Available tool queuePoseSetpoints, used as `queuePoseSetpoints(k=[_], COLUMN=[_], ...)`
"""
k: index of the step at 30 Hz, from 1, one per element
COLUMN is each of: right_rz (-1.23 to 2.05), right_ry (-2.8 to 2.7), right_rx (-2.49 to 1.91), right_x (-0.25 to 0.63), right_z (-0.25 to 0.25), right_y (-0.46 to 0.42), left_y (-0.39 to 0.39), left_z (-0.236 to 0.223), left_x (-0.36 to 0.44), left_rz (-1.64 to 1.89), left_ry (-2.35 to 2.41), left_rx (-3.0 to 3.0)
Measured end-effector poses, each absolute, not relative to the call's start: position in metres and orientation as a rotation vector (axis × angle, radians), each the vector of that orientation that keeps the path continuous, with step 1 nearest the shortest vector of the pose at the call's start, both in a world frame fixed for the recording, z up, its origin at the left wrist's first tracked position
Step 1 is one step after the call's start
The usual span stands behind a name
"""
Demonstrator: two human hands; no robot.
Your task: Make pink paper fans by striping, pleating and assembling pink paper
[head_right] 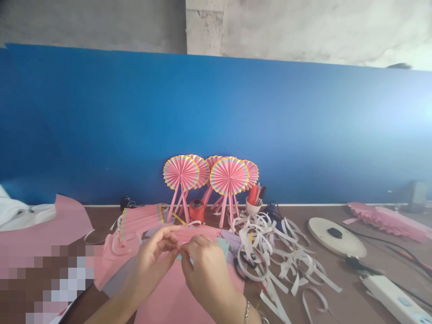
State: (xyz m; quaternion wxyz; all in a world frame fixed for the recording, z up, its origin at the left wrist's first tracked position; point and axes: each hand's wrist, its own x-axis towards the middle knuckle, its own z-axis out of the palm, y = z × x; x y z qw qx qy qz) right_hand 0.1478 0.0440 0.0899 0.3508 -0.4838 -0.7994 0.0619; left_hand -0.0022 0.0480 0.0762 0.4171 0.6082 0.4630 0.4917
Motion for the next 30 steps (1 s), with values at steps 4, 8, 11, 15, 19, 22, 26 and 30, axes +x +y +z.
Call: queuePoseSetpoints(k=[4,8,11,15,19,22,26,30], right_rz=[0.081,0.067,0.096,0.109,0.095,0.12,0.185,0.213], right_ry=[-2.098,-2.097,-2.091,-2.103,-2.106,-2.095,-2.087,-2.088], right_rx=[-1.23,-1.224,-1.221,-1.228,-1.231,-1.248,-1.251,-1.286], right_x=[0.1467,0.1459,0.1452,0.1453,0.1461,0.147,0.1492,0.1504], right_z=[0.0906,0.0896,0.0896,0.0906,0.0899,0.0883,0.087,0.0872], right_y=[0.0415,0.0401,0.0395,0.0402,0.0422,0.0443,0.0465,0.0473], left_y=[0.0479,0.0475,0.0471,0.0454,0.0438,0.044,0.0437,0.0426], left_z=[0.0767,0.0771,0.0767,0.0769,0.0766,0.0756,0.076,0.077], left_x=[-0.0005,-0.0008,-0.0012,-0.0002,0.0005,-0.0001,-0.0006,-0.0012], left_rz=[1.24,1.263,1.248,1.251,1.312,1.319,1.282,1.256], left_ry=[1.172,1.202,1.21,1.235,1.238,1.231,1.206,1.214], left_rx=[1.491,1.498,1.526,1.586,1.647,1.671,1.666,1.637])
